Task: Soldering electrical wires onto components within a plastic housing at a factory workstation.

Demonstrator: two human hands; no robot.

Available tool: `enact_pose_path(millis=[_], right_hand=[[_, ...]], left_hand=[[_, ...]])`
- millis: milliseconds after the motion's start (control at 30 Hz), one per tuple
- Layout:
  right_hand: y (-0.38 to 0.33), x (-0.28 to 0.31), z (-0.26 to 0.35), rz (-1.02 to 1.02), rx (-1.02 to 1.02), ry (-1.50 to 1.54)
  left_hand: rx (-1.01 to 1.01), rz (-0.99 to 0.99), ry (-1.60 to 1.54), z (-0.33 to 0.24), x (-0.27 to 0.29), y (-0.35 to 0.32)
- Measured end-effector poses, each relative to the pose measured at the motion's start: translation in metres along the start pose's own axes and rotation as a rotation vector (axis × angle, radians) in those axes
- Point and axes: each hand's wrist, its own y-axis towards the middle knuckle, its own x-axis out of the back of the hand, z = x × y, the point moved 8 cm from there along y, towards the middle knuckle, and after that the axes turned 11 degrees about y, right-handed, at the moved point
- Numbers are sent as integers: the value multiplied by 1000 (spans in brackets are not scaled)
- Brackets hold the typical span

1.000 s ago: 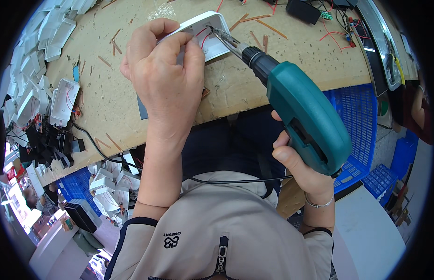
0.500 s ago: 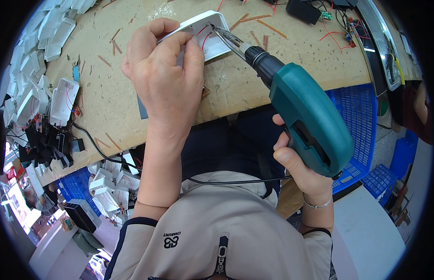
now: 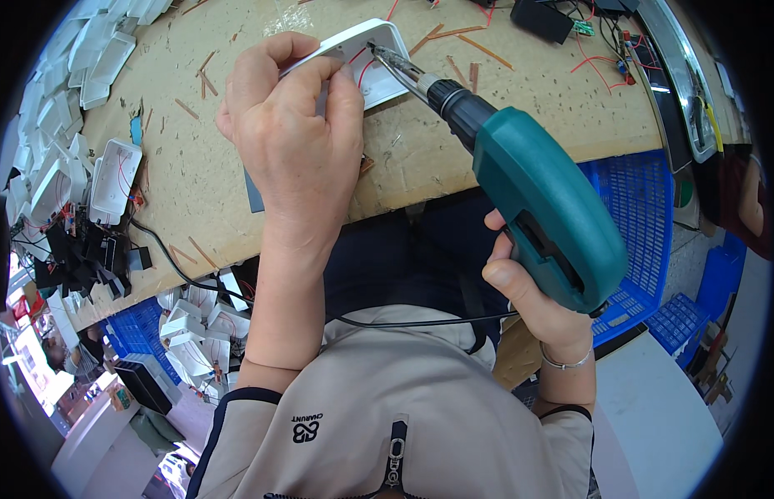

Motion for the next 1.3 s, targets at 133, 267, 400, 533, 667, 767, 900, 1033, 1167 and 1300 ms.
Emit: enact_pose_path(millis=[133, 267, 400, 533, 667, 767, 900, 1033, 1167, 1300], right_hand=[[1, 0, -1, 1, 5, -7], [1, 0, -1, 10, 0, -20], [1, -1, 2, -10, 21, -36], [0, -1, 3, -25, 23, -26], [0, -2, 5, 39, 69, 55], [0, -1, 2, 5, 47, -30], [-3, 0, 1, -14, 30, -8], [-7, 3, 2, -34, 50, -20], [-11, 3, 6, -31, 90, -7], [-13, 7, 6, -64, 108, 16]], left_hand=[[-3, -11, -3, -1, 0, 0], [-1, -5, 5, -1, 0, 1], [2, -7, 3, -1, 2, 1], [34, 49, 42, -1, 3, 2], [28, 48, 42, -1, 3, 2], [30, 51, 37, 0, 3, 2], [34, 48, 32, 0, 3, 2], [36, 43, 22, 0, 3, 2], [37, 47, 29, 1, 3, 1], [28, 44, 42, -1, 2, 1]])
